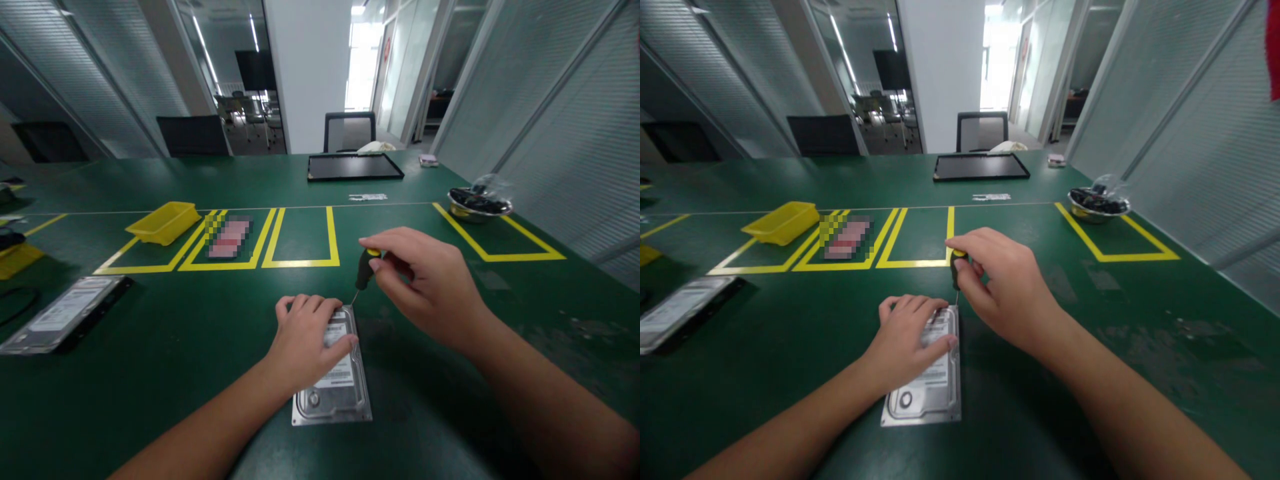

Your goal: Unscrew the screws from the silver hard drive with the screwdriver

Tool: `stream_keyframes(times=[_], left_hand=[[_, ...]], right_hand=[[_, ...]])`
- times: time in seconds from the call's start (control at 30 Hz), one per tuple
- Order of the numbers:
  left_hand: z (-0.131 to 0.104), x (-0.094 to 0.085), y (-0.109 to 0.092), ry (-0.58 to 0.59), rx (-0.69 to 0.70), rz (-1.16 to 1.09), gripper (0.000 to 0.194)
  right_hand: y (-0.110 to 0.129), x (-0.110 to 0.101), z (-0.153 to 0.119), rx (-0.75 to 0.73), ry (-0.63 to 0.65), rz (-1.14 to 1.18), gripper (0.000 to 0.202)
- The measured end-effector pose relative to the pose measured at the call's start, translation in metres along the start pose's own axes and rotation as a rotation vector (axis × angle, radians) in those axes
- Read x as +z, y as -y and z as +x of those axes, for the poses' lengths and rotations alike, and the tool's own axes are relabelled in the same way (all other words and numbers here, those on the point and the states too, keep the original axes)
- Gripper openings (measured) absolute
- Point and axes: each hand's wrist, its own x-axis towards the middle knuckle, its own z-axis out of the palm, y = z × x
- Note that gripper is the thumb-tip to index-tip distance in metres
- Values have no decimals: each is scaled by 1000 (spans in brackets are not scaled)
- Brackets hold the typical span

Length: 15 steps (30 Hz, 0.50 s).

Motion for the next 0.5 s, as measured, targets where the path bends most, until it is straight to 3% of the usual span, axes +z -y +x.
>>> stream_keyframes(times=[0.27, 0.5], left_hand=[[0, 1, 0, -7, 3, -1, 43], [0, 1, 1, -9, -1, -4, 44]], right_hand=[[2, 1, 0, 68, 9, 72, 15], [0, 1, 1, 41, 27, 65, 8]])
